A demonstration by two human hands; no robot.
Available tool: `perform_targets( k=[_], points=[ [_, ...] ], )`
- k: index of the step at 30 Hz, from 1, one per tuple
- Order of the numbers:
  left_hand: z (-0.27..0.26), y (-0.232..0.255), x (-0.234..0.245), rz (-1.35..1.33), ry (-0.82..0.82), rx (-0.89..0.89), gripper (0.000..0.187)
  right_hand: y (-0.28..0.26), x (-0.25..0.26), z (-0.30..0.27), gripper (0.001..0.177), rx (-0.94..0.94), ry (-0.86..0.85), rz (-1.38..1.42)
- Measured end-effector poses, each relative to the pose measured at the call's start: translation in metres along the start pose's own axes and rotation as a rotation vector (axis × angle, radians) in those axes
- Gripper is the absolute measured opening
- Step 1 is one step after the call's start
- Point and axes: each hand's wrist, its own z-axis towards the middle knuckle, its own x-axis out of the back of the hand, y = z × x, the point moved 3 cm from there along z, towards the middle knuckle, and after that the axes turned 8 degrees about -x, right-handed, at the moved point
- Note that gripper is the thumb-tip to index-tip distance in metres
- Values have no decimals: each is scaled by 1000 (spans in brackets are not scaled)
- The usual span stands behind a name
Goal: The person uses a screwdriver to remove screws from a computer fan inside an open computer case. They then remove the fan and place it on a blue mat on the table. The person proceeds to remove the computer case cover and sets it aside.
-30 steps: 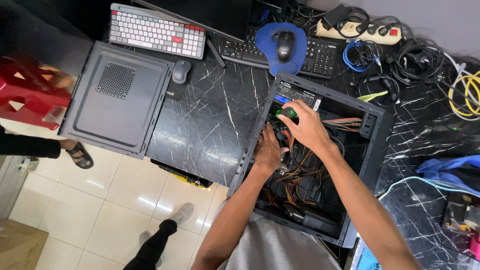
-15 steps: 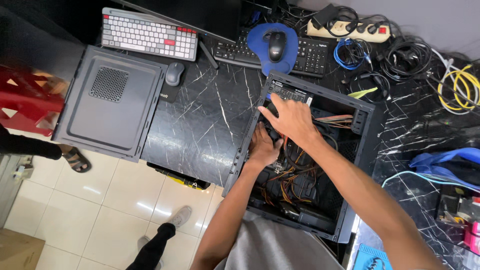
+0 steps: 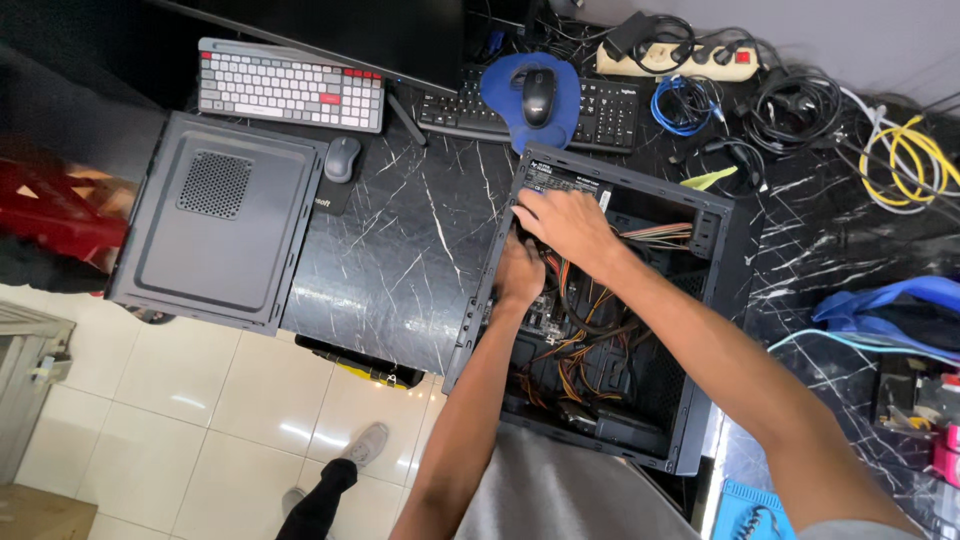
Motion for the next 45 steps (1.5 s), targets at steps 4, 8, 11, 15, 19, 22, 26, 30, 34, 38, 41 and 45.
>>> perform_targets(
  k=[4, 8, 11, 15, 19, 22, 26, 30, 34, 38, 41, 45],
  points=[
    [-2, -10, -14, 100, -52, -14, 49, -1, 13, -8, 36, 68, -168, 137],
    [1, 4, 2, -48, -196, 92, 47, -2, 12, -7, 41, 3, 58, -6],
    [5, 6, 3, -88, -247, 156, 50, -5, 21, -4, 31, 28, -23, 47],
    [7, -3, -10, -143, -307, 171, 48, -1, 19, -4, 52, 18, -188, 4],
    [9, -12, -28, -30, -271, 194, 53, 0, 6, -5, 48, -3, 56, -41],
    [5, -11, -24, -44, -277, 203, 53, -7, 15, -10, 25, 139, -22, 133],
    [1, -2, -10, -75, -276, 227, 53, -7, 16, -8, 34, 116, 76, 34],
    [1, 12, 2, -106, -286, 238, 53, 0, 8, -6, 15, 101, -11, 290],
    [1, 16, 11, -127, -296, 238, 49, -9, 33, -11, 23, 121, -215, 333],
    [5, 9, -2, -116, -273, 234, 48, -8, 16, -5, 20, 71, -40, 208],
    [-2, 26, 23, -104, -296, 201, 46, -15, 19, -9, 15, 58, -59, 306],
    [-2, 24, 16, -75, -255, 188, 45, -21, 20, -11, 34, 81, -42, 148]
  ],
)
